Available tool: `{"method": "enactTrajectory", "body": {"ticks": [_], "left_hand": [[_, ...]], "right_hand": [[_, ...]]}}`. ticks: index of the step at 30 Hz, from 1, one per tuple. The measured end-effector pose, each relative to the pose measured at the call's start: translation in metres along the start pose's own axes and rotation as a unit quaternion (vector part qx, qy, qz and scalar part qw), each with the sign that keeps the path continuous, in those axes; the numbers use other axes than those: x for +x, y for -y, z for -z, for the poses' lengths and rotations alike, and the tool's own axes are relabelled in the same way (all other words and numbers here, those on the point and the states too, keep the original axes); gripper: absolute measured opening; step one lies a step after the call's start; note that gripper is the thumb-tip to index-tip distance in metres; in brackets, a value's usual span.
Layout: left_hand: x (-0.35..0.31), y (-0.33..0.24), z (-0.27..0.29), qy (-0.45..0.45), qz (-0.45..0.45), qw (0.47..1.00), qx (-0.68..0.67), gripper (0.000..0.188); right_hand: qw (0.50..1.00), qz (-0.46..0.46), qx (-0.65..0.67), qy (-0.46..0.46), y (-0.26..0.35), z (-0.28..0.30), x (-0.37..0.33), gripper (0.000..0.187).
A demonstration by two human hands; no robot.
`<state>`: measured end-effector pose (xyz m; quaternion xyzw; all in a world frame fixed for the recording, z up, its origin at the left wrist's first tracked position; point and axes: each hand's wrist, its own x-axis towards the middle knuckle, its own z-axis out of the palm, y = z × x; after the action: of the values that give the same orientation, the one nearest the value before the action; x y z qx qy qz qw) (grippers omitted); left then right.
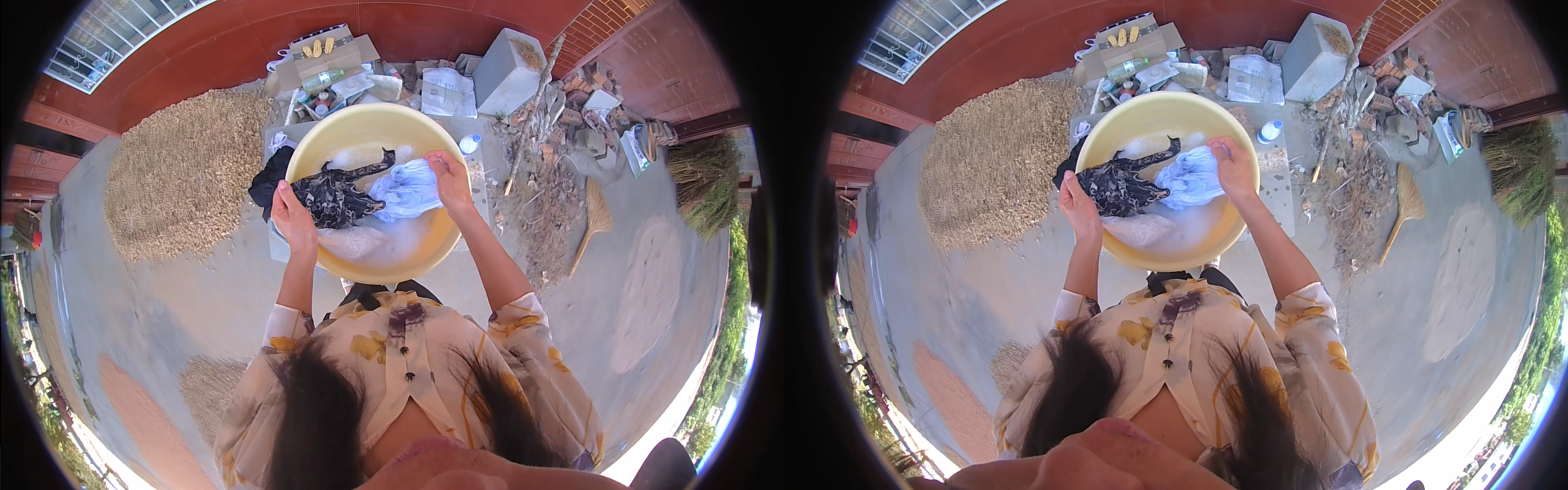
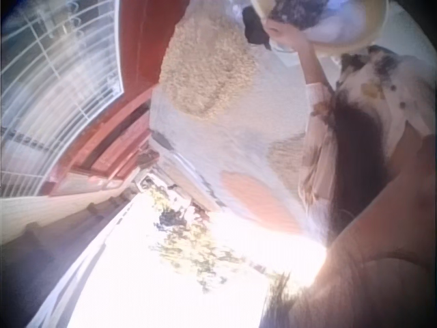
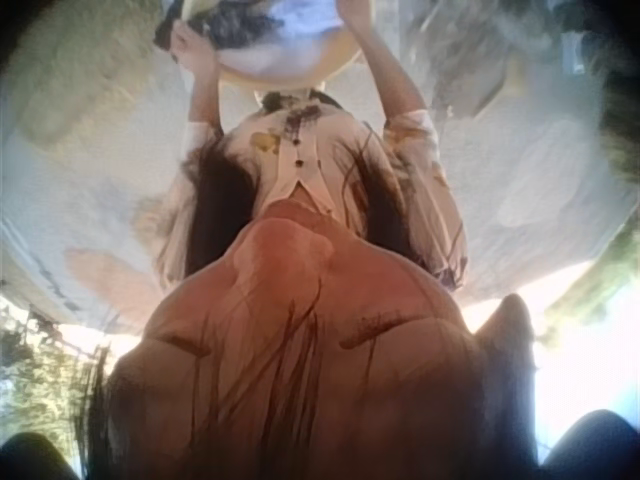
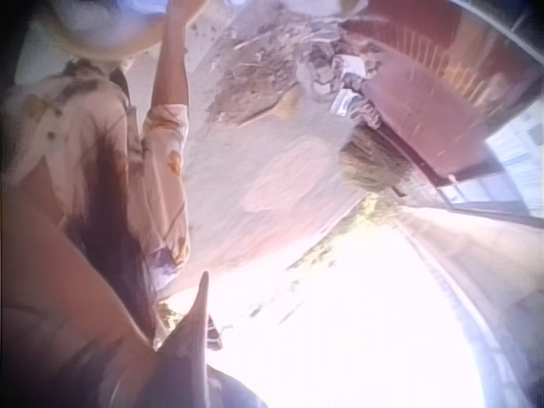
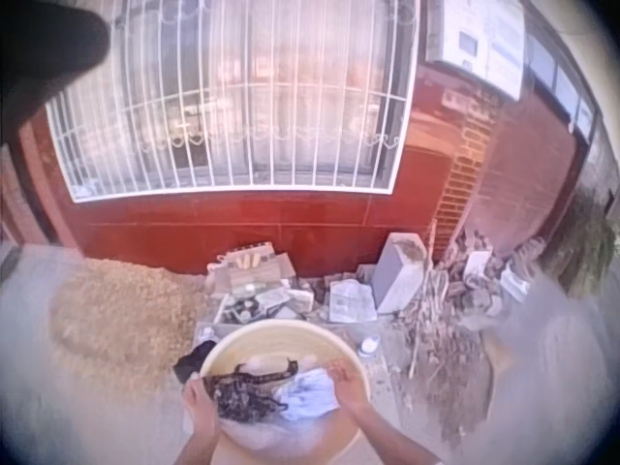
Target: The person puts a white cloth, a patterned cloth, and a grey cloth into a yellow bowl and washes them by hand in soapy water.
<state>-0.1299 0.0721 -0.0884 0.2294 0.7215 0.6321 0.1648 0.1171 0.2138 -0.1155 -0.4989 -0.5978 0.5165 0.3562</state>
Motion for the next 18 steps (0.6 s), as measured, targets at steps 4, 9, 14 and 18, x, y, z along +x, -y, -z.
{"method": "enactTrajectory", "body": {"ticks": [4, 9, 14, 18], "left_hand": [[-0.007, -0.014, 0.013, 0.128, -0.105, 0.948, 0.271, 0.024], [-0.024, -0.034, -0.005, 0.188, -0.289, 0.886, 0.309, 0.047], [-0.038, 0.010, -0.066, 0.395, -0.095, 0.909, 0.088, 0.038], [-0.029, 0.036, -0.085, 0.317, 0.018, 0.924, -0.213, 0.026]], "right_hand": [[0.997, -0.017, 0.073, -0.022, 0.050, 0.011, -0.018, 0.015], [0.988, 0.024, 0.148, -0.028, 0.106, 0.007, -0.035, 0.015], [0.962, 0.040, 0.269, 0.015, 0.147, 0.007, -0.045, 0.018], [0.972, 0.030, 0.230, -0.025, 0.134, 0.011, -0.038, 0.019]]}}
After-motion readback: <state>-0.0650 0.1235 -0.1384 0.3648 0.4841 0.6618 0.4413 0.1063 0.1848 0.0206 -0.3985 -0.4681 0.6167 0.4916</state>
